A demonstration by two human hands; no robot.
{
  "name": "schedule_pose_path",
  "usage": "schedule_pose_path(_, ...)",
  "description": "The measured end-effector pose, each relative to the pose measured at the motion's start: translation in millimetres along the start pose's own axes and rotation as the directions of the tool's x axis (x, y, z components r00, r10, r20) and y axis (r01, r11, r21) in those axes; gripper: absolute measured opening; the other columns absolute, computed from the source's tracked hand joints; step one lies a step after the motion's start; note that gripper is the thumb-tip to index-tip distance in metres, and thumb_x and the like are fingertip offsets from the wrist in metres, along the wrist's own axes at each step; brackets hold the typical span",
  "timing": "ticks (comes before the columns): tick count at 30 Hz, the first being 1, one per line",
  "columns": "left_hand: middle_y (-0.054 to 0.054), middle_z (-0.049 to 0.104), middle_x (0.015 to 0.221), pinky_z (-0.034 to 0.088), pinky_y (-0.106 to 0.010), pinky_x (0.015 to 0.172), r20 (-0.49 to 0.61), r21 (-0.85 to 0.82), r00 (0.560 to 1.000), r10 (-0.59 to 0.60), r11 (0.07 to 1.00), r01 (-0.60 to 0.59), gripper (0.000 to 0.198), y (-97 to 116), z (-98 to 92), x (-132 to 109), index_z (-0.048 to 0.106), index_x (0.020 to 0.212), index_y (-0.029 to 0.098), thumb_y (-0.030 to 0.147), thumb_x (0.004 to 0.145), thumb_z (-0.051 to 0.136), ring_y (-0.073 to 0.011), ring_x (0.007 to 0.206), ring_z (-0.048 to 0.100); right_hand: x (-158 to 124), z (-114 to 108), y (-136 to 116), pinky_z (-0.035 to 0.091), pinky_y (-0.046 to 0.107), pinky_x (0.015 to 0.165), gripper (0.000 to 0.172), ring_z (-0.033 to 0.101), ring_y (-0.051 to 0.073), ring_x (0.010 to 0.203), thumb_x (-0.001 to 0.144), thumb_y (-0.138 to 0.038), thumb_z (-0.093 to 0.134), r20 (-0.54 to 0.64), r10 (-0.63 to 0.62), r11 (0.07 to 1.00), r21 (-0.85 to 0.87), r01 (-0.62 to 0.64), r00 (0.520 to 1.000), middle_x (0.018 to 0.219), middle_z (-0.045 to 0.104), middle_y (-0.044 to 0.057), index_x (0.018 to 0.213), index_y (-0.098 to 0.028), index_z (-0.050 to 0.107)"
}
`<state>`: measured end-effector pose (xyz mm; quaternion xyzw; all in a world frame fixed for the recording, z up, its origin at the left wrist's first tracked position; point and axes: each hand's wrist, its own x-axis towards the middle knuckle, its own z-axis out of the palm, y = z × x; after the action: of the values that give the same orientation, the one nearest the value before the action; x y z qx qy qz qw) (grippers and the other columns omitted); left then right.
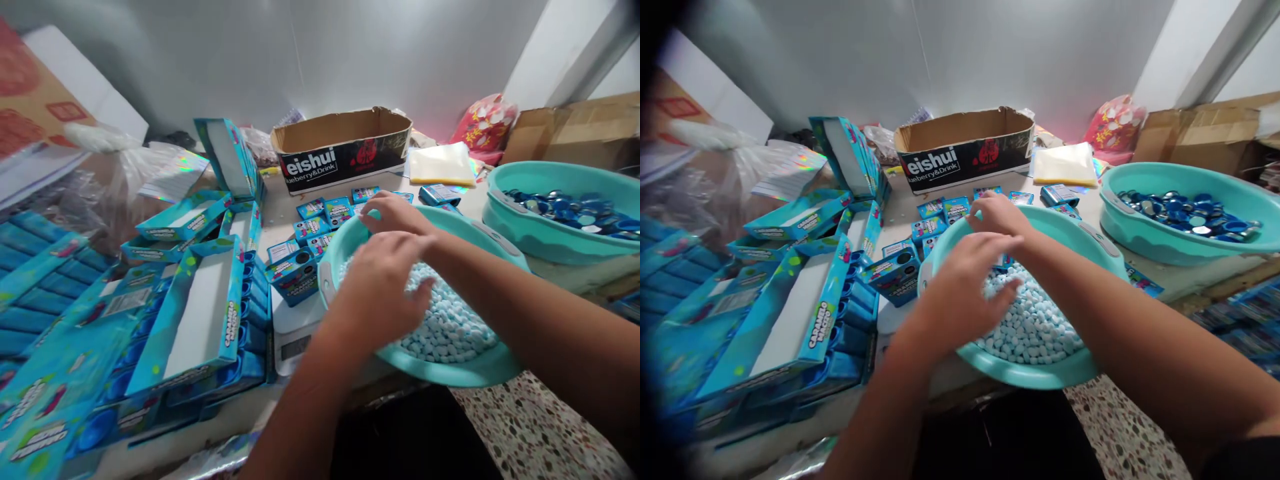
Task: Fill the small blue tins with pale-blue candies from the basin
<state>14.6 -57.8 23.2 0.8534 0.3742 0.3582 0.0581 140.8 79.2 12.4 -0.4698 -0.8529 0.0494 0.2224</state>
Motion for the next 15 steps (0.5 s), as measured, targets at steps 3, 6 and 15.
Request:
schedule_pose_path(3, -0.013, 0.051, 0.132, 0.04, -0.046, 0.102, 0.011, 0.207, 0.999, -0.031, 0.978, 0.028, 0.044, 22.6, 20.1, -0.7, 0.048, 0.135, 0.013, 0.015, 0.092, 0.048, -0.0292, 0.123, 0.046, 1.2, 2.1, 15.1, 0.045, 0.039, 0.093, 0.029, 0.059, 0.026, 0.1, 0.089, -0.035, 0.059, 0.088, 0.026, 0.996, -0.09, -0.018, 0.996, 0.106, 0.062, 0.013, 0.108, -0.016, 0.071)
schedule_pose_path(6, -0.004, 0.061, 0.094, 0.047, -0.038, 0.073, 0.093, 0.191, 0.996, -0.005, 0.981, -0.013, 0.022, 30.0, 25.2, -1.7, 0.055, 0.11, 0.015, 0.014, 0.094, 0.04, -0.0224, 0.086, 0.058, 0.8, 3.2, 22.9, 0.046, 0.04, 0.09, 0.035, 0.06, 0.026, 0.095, 0.087, -0.044, 0.059, 0.098, 0.072, 0.991, -0.119, -0.061, 0.993, 0.109, 0.061, 0.013, 0.108, -0.019, 0.071)
schedule_pose_path(15, -0.008, 0.065, 0.097, 0.051, -0.036, 0.069, 0.536, 0.174, 0.828, -0.166, 0.981, 0.085, 0.039, 20.2, 22.2, -2.6, 0.065, 0.103, 0.017, 0.053, 0.09, 0.057, -0.0253, 0.084, 0.063, -4.1, -17.1, -6.0, 0.048, 0.035, 0.076, 0.026, 0.061, 0.02, 0.081, 0.085, -0.043, 0.059, 0.059, 0.048, 0.999, 0.02, -0.049, 0.997, 0.096, 0.067, 0.008, 0.087, -0.021, 0.074)
